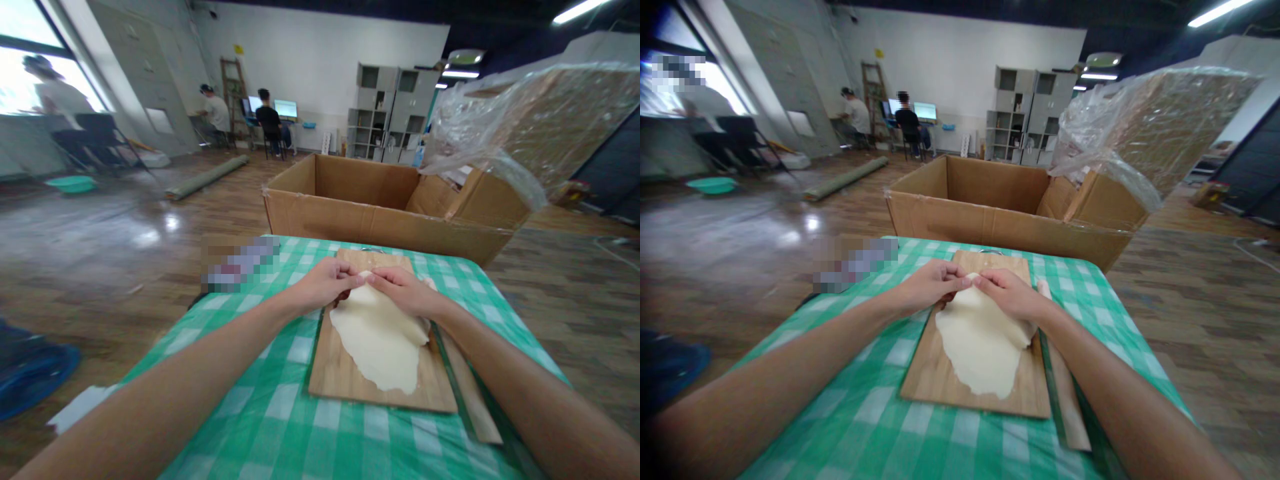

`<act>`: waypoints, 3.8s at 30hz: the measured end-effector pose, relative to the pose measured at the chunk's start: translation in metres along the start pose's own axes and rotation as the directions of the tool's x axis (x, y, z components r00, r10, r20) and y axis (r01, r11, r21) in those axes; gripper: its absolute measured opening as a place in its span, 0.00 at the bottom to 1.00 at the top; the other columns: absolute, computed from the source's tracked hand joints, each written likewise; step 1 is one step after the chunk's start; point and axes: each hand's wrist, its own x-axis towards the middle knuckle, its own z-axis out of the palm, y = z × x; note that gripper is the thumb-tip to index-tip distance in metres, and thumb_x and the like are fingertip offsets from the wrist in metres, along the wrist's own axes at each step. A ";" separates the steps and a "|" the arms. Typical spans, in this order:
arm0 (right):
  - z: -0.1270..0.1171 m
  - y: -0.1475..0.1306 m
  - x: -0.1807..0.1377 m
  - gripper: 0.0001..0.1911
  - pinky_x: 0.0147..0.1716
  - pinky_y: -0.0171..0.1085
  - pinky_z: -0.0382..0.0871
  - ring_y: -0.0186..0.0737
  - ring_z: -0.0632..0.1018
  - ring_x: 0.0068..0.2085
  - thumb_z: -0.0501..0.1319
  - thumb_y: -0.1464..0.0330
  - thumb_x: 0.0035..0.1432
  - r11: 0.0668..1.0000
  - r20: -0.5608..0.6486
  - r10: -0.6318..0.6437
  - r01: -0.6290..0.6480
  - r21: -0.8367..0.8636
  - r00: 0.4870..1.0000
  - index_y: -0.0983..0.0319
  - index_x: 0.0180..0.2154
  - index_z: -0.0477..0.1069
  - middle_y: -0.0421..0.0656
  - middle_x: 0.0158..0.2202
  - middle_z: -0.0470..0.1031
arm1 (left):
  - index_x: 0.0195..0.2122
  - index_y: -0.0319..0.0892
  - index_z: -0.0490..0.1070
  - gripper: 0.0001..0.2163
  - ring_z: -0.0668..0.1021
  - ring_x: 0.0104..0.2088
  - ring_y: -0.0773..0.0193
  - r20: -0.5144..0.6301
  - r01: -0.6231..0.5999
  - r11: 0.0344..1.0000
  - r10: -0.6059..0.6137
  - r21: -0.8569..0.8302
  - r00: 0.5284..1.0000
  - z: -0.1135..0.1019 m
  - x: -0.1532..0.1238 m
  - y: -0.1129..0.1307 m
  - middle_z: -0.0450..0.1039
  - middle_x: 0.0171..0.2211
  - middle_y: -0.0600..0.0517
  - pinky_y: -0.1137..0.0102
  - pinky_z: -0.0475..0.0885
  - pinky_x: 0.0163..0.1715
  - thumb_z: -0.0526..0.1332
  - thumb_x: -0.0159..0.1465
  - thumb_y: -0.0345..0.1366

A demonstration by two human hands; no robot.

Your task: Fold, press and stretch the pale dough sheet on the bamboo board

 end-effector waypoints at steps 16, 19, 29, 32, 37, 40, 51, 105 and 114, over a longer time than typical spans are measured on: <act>0.001 0.005 0.002 0.23 0.33 0.37 0.62 0.39 0.69 0.33 0.50 0.51 0.74 0.992 -0.027 -0.068 0.065 -0.110 0.997 0.60 0.32 0.68 0.39 0.30 0.69 | 0.29 0.40 0.70 0.23 0.64 0.16 0.73 -0.031 -0.027 0.998 0.025 -0.057 0.999 0.003 0.000 0.001 0.65 0.18 0.58 0.75 0.56 0.16 0.69 0.60 0.58; 0.001 0.005 0.001 0.23 0.33 0.37 0.61 0.39 0.69 0.33 0.51 0.52 0.74 0.994 -0.025 -0.025 0.022 -0.105 0.999 0.60 0.32 0.67 0.39 0.30 0.68 | 0.30 0.40 0.70 0.21 0.65 0.17 0.73 -0.037 -0.038 0.996 0.035 -0.078 0.999 0.004 0.002 -0.001 0.64 0.18 0.58 0.76 0.56 0.16 0.68 0.62 0.55; 0.005 0.000 0.002 0.22 0.36 0.38 0.64 0.40 0.71 0.35 0.51 0.54 0.74 0.992 -0.087 -0.079 0.070 -0.106 0.993 0.60 0.33 0.69 0.40 0.31 0.72 | 0.32 0.40 0.72 0.17 0.64 0.16 0.72 -0.105 -0.110 0.994 0.111 0.016 0.988 0.010 0.004 -0.003 0.63 0.17 0.59 0.75 0.51 0.17 0.63 0.66 0.50; 0.003 0.004 0.003 0.22 0.35 0.38 0.63 0.40 0.70 0.34 0.51 0.54 0.74 0.991 -0.120 -0.099 0.087 -0.102 0.988 0.60 0.32 0.68 0.40 0.30 0.70 | 0.30 0.40 0.71 0.18 0.63 0.16 0.72 -0.103 -0.099 0.995 0.097 -0.015 0.990 0.010 0.004 -0.004 0.62 0.18 0.59 0.74 0.51 0.17 0.62 0.66 0.52; 0.003 0.005 0.001 0.22 0.33 0.37 0.64 0.39 0.72 0.34 0.53 0.52 0.72 1.000 -0.155 0.009 -0.005 0.027 0.988 0.61 0.34 0.72 0.40 0.31 0.71 | 0.32 0.38 0.76 0.17 0.63 0.18 0.72 -0.054 -0.098 0.995 0.097 -0.021 0.994 0.008 0.000 -0.001 0.67 0.20 0.57 0.74 0.53 0.18 0.65 0.65 0.49; 0.002 0.001 -0.002 0.21 0.31 0.36 0.66 0.40 0.74 0.35 0.63 0.49 0.65 0.990 -0.065 0.094 -0.086 0.109 0.993 0.62 0.38 0.76 0.42 0.34 0.76 | 0.33 0.38 0.78 0.15 0.64 0.19 0.72 -0.083 -0.108 0.994 0.110 0.021 0.991 0.008 -0.002 0.001 0.69 0.20 0.56 0.74 0.53 0.19 0.65 0.64 0.46; -0.003 -0.003 -0.008 0.21 0.27 0.35 0.72 0.41 0.80 0.32 0.71 0.51 0.57 0.883 0.114 0.239 -0.265 0.386 0.964 0.60 0.43 0.80 0.44 0.37 0.82 | 0.30 0.39 0.75 0.17 0.62 0.18 0.72 -0.020 -0.108 0.994 0.109 0.027 0.994 0.002 0.000 -0.001 0.63 0.18 0.58 0.74 0.51 0.18 0.65 0.65 0.49; -0.001 0.002 -0.009 0.19 0.25 0.33 0.71 0.39 0.79 0.29 0.74 0.54 0.52 0.899 0.157 0.271 -0.308 0.311 0.950 0.62 0.35 0.80 0.42 0.31 0.82 | 0.35 0.37 0.82 0.15 0.67 0.20 0.70 0.028 -0.126 0.983 0.124 0.130 0.992 -0.003 0.002 -0.005 0.74 0.23 0.52 0.74 0.58 0.19 0.68 0.61 0.46; 0.001 -0.003 -0.010 0.20 0.24 0.31 0.67 0.36 0.77 0.28 0.72 0.52 0.56 0.867 0.165 0.275 -0.319 0.383 0.947 0.62 0.37 0.78 0.41 0.32 0.81 | 0.31 0.38 0.80 0.14 0.70 0.23 0.69 -0.026 -0.173 0.977 0.178 0.125 0.984 0.002 0.002 -0.003 0.75 0.25 0.52 0.74 0.61 0.22 0.68 0.62 0.46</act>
